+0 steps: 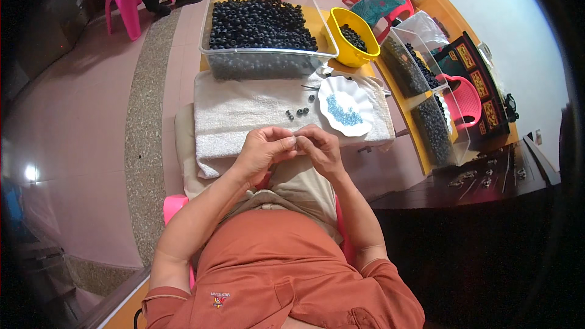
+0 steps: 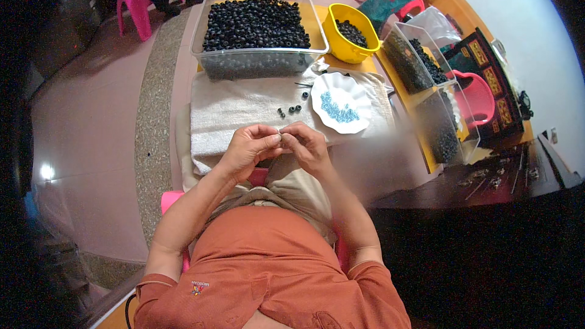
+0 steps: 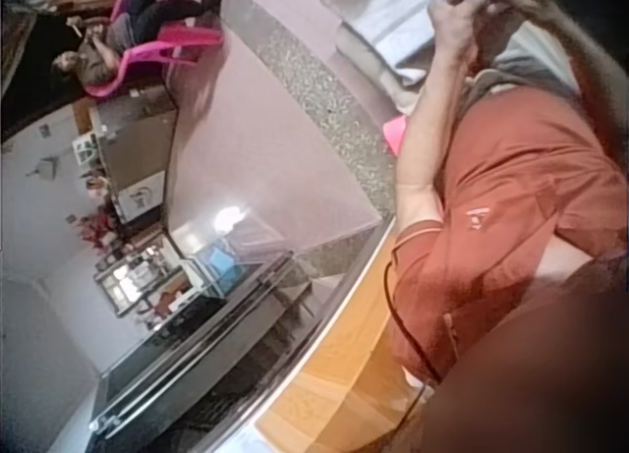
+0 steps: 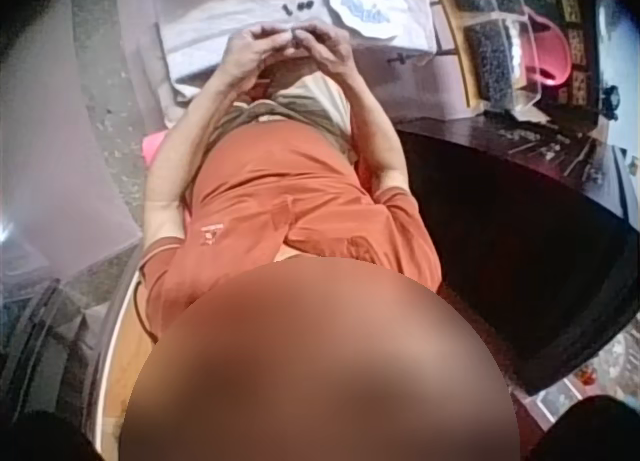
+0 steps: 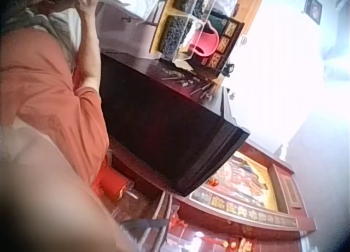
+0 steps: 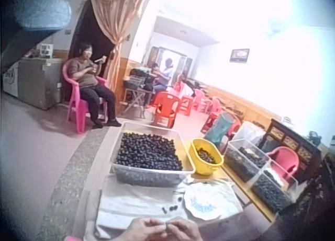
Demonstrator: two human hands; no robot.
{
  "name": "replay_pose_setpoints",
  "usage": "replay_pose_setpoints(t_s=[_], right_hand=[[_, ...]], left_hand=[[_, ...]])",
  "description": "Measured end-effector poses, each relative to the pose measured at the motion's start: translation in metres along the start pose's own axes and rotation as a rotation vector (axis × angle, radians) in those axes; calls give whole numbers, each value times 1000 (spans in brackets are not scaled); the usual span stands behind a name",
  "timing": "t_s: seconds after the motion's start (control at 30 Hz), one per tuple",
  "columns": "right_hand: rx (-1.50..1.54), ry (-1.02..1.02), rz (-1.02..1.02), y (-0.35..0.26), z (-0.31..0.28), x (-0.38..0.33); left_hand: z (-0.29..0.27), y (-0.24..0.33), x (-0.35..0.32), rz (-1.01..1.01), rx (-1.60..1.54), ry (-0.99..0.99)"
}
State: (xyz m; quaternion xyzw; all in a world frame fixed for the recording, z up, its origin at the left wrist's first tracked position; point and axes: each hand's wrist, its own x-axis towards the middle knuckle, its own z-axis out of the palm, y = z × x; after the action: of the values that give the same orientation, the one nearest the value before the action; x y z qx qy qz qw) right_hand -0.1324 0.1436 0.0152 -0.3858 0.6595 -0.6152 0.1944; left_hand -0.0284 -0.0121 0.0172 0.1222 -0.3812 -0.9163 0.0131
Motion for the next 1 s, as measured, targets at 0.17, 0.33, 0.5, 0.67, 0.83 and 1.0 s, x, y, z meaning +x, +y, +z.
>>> replay_pose_setpoints(t_s=[0.17, 0.33, 0.5, 0.67, 0.83, 1.0], right_hand=[[-65, -56, -76, 0, -3, 4], [-365, -37, -323, -3, -2, 5], [-412, 11, -361, -4, 1, 5], [-567, 70, -437, -10, 9, 6], [-616, 84, -475, -11, 11, 5], [-622, 93, -488, -13, 14, 5]], left_hand=[[-1, -1, 1, 42, 44, 7], [-1, -1, 1, 40, 26, 20], [-1, -2, 3, 43, -10, 16], [0, -1, 2, 58, -46, 20], [-2, -1, 3, 44, -100, 19], [-6, -4, 5, 36, -115, 9]])
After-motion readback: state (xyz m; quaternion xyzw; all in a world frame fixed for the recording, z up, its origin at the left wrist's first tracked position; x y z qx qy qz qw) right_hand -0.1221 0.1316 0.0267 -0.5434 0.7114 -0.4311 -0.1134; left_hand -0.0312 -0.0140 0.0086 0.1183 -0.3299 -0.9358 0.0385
